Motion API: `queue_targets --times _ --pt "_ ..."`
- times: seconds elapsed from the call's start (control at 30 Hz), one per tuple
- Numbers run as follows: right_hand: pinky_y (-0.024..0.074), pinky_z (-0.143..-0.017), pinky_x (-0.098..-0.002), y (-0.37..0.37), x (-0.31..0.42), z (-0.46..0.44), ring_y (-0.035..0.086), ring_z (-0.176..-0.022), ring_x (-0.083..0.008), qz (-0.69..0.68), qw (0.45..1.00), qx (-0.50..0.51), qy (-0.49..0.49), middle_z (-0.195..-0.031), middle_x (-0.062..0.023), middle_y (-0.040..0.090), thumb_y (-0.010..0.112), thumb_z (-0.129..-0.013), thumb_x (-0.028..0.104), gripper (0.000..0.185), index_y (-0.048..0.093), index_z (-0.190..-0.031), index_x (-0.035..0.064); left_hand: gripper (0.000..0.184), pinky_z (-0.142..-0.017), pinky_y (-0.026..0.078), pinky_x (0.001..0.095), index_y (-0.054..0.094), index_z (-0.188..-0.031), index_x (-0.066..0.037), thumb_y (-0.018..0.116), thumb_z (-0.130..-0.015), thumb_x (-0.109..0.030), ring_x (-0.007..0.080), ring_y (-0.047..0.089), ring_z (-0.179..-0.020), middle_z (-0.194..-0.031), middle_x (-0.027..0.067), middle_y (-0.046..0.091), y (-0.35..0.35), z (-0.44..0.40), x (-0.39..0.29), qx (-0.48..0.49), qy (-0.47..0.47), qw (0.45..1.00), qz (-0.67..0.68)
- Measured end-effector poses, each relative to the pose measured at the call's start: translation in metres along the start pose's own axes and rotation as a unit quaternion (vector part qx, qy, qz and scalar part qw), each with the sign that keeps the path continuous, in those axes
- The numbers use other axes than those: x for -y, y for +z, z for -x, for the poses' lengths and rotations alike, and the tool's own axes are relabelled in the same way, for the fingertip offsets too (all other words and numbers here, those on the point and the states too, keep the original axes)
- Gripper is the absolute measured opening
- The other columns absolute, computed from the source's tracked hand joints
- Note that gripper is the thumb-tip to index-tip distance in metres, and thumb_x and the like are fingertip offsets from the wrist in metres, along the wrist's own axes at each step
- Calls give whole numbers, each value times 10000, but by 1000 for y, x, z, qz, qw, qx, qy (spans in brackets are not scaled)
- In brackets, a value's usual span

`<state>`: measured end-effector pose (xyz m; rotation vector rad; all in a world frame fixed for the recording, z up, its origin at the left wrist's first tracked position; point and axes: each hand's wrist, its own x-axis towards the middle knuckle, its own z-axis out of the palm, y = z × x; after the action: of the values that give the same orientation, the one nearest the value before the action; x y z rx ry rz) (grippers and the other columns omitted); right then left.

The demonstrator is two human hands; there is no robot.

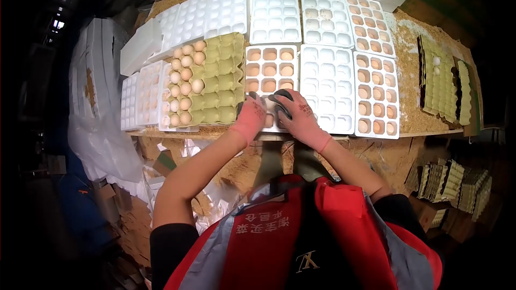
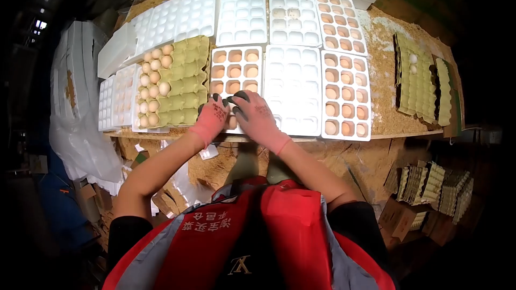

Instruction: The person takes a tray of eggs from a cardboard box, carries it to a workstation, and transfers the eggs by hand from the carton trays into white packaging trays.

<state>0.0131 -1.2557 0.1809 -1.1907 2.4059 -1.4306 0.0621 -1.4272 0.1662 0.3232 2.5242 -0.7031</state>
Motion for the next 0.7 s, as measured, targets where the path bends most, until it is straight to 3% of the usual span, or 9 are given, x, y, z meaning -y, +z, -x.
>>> queue_targets --times 0.13,0.17,0.27,0.3,0.33,0.5,0.6,0.63,0.7 --pt "463 -965 -452 -14 -2 -1 540 -1119 -385 -20 1000 -20 -3 -1200 -184 549 646 -858 97 326 594 -1176 45 390 -836 503 355 581 -1281 -63 555 -913 -185 291 619 -1000 -1176 165 632 -1 -5 -6 10 -43 999 20" --pt "461 -974 -451 -17 -7 3 540 -1128 -383 -38 999 -17 10 -1215 -184 549 642 -862 94 326 595 -1182 47 430 -866 485 346 558 -1320 -55 557 -907 -173 291 611 -999 -1175 162 632 -5 9 -5 -98 -40 994 15" --pt "450 -1009 -441 -19 -17 18 533 -1179 -379 -51 996 -19 74 -1276 -179 538 627 -868 64 381 596 -1247 70 591 -850 466 397 402 -1472 -62 540 -914 -201 302 541 -1123 -1394 179 502 8 36 -31 -134 -99 977 132" --pt "449 -1011 -430 -23 -12 19 540 -1176 -370 -75 992 -2 98 -1274 -169 542 626 -864 61 388 596 -1251 65 582 -960 424 450 412 -1472 -108 538 -910 -194 312 495 -1210 -1418 164 475 44 32 -46 -193 -105 970 103" --pt "449 -1011 -429 -22 -11 20 540 -1175 -370 -76 992 3 97 -1271 -170 542 624 -862 58 389 597 -1249 66 584 -1057 357 477 422 -1461 -99 556 -903 -210 330 448 -1293 -1415 160 471 50 35 -50 -140 -84 979 123" --pt "459 -988 -446 12 -9 4 542 -1157 -366 -33 998 11 49 -1234 -161 560 591 -883 85 346 604 -1229 81 635 -1154 281 462 434 -1455 -83 621 -876 -264 315 389 -1394 -1513 170 397 26 60 -32 -108 -76 947 292" --pt "440 -997 -445 66 -13 -30 528 -1165 -361 0 998 54 41 -1253 -168 559 540 -916 116 371 550 -1278 40 491 -1141 301 469 465 -1423 -85 497 -965 -258 303 423 -1377 -1525 158 403 31 87 -11 -112 -47 964 237" --pt "440 -993 -444 85 -23 -36 526 -1166 -360 8 996 77 44 -1250 -169 558 541 -918 121 368 541 -1275 33 489 -1166 287 461 400 -1462 -87 421 -988 -208 261 395 -1414 -1535 142 397 63 83 -7 -118 -20 992 42" --pt "441 -984 -443 95 -26 -49 523 -1170 -354 27 993 110 46 -1243 -166 556 547 -914 120 361 533 -1263 30 496 -1176 282 449 364 -1481 -88 382 -992 -174 227 386 -1426 -1540 126 395 94 79 5 -158 25 987 -27"
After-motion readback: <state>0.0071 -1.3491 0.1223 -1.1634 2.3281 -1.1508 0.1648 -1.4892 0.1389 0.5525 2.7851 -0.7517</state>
